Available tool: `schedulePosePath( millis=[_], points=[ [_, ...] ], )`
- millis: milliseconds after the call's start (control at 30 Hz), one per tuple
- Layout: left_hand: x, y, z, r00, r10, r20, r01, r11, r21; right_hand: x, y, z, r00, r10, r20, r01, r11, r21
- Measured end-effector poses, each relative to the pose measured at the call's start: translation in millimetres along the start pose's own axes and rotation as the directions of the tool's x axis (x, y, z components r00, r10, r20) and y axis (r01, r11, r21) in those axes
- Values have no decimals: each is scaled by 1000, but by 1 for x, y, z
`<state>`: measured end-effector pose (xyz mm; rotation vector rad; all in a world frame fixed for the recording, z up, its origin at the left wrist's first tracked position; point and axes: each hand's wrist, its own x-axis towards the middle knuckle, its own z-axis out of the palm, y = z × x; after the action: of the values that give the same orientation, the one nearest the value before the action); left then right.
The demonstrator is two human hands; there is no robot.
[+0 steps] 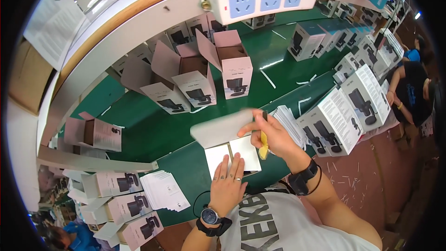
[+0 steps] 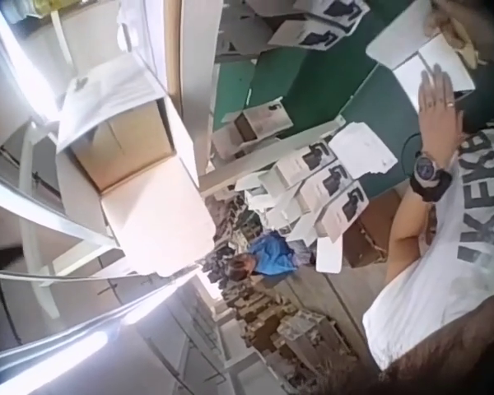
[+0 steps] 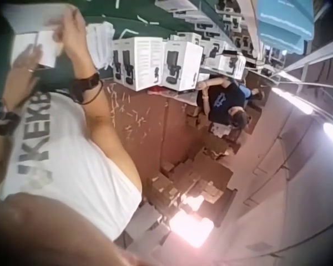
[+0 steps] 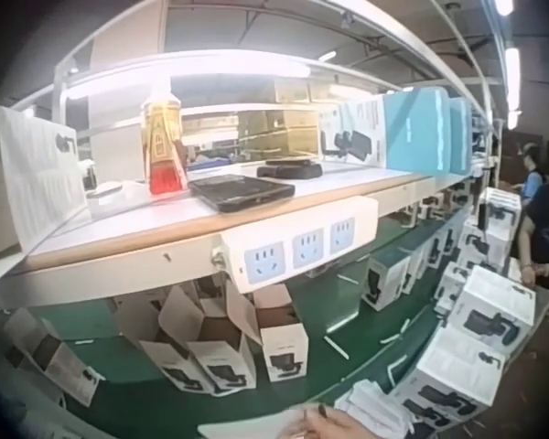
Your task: The person places a manual into a white box, tapes it shut, and slides a blue sleeve over it before placing it on a shelf. This process is then repeated for several more units.
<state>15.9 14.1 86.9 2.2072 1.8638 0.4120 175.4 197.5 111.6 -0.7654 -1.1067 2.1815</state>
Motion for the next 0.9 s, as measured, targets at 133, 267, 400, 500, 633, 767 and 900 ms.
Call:
schedulePosePath(
  millis=[133,267,400,500,633,767,900],
  points=[
    [-21,-34,11,986,-47,-160,-12,937,-349,-40,20,-25,968,-53,244,185,809,-558],
    [-29,-24,20,883,-341,-322,-112,513,-851,-78,23,-22,990,-24,141,98,830,-549],
    [-33,-33,16,850,-448,-277,-74,418,-905,-74,40,-19,884,-382,268,442,498,-746],
    [-38,-47,22,865,-408,-292,-44,518,-854,-69,72,-25,819,-497,287,501,376,-780],
    [-48,-54,34,872,-349,-343,-71,603,-795,-78,85,-25,795,-535,286,487,282,-827],
    [-54,-57,37,900,-304,-313,-29,674,-738,-86,102,-41,800,-530,281,459,242,-855],
    [-43,-56,16,933,-153,-326,-32,866,-499,-89,115,-49,793,-536,291,444,180,-878]
  ],
)
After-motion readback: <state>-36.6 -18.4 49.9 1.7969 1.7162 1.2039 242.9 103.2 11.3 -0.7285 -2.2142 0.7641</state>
